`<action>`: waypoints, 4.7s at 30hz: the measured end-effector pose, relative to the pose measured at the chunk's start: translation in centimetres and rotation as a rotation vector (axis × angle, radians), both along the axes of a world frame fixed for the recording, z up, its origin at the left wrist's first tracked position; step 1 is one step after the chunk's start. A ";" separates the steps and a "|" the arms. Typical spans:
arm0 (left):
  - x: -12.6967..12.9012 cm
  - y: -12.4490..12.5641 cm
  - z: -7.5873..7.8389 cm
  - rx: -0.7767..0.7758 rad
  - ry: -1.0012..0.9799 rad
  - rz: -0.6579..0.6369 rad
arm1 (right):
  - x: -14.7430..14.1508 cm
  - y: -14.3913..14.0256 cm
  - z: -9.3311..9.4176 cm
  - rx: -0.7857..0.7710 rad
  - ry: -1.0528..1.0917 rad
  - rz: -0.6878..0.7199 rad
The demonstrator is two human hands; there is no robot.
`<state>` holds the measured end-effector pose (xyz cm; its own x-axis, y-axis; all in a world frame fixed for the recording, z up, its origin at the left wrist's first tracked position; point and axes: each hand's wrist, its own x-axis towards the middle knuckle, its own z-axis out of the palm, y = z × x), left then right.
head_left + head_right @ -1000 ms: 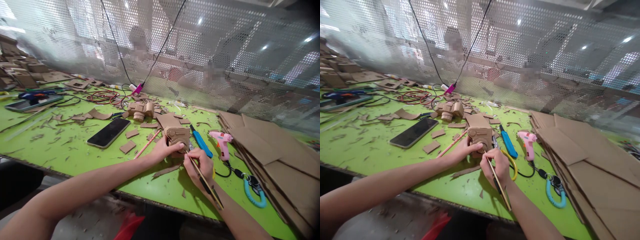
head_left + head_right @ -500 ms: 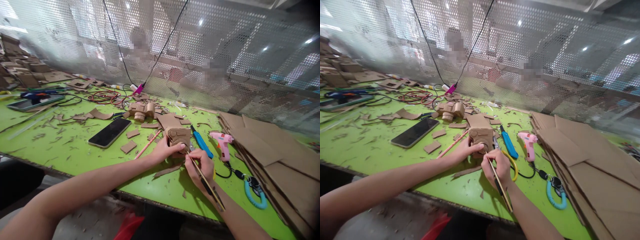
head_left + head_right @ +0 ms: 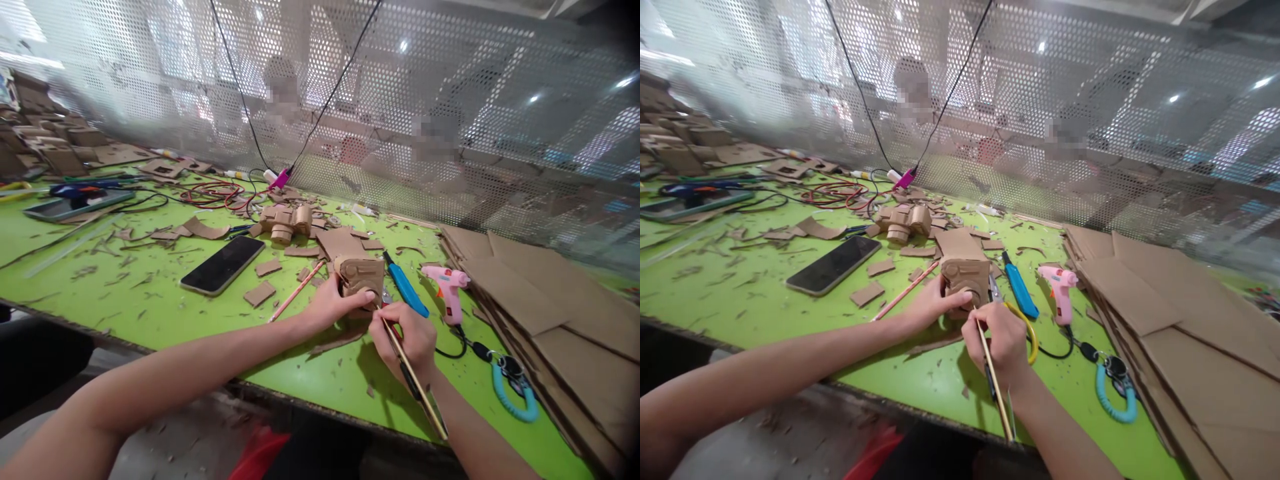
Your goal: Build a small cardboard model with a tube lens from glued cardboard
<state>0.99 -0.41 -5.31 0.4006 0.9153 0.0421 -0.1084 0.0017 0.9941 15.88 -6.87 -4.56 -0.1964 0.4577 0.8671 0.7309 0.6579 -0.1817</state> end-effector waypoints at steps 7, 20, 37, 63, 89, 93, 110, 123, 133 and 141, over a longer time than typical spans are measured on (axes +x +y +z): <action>0.2 -0.5 0.0 0.101 0.054 0.049 | -0.2 -0.4 0.7 -0.121 0.040 -0.060; 0.1 0.2 0.0 0.080 0.049 0.044 | 0.2 -0.1 0.2 0.054 0.104 0.073; -0.1 0.0 0.1 0.073 0.055 0.033 | -0.1 0.2 -0.3 -0.039 0.095 0.087; 0.1 -0.6 -0.2 0.079 0.054 0.049 | 0.1 0.1 0.0 -0.034 0.044 0.078; 0.0 -0.2 -0.1 -0.037 -0.110 -0.044 | 0.5 -0.2 0.8 -0.063 0.011 0.069; 0.0 -0.4 0.2 -0.017 -0.081 -0.034 | 0.7 0.0 0.8 -0.003 -0.114 0.093; -0.1 -0.1 -0.3 0.027 -0.021 -0.008 | 0.2 -0.6 0.7 -0.574 0.393 0.054; -0.3 -0.5 0.2 -0.101 -0.124 -0.111 | -0.3 -0.1 0.6 -0.794 0.792 0.310; -0.3 -0.5 0.7 0.023 -0.075 -0.001 | -0.1 0.4 0.0 -0.820 0.899 0.393; -0.3 -0.3 0.2 0.047 -0.092 0.073 | 0.1 -0.2 0.4 -0.193 0.372 0.256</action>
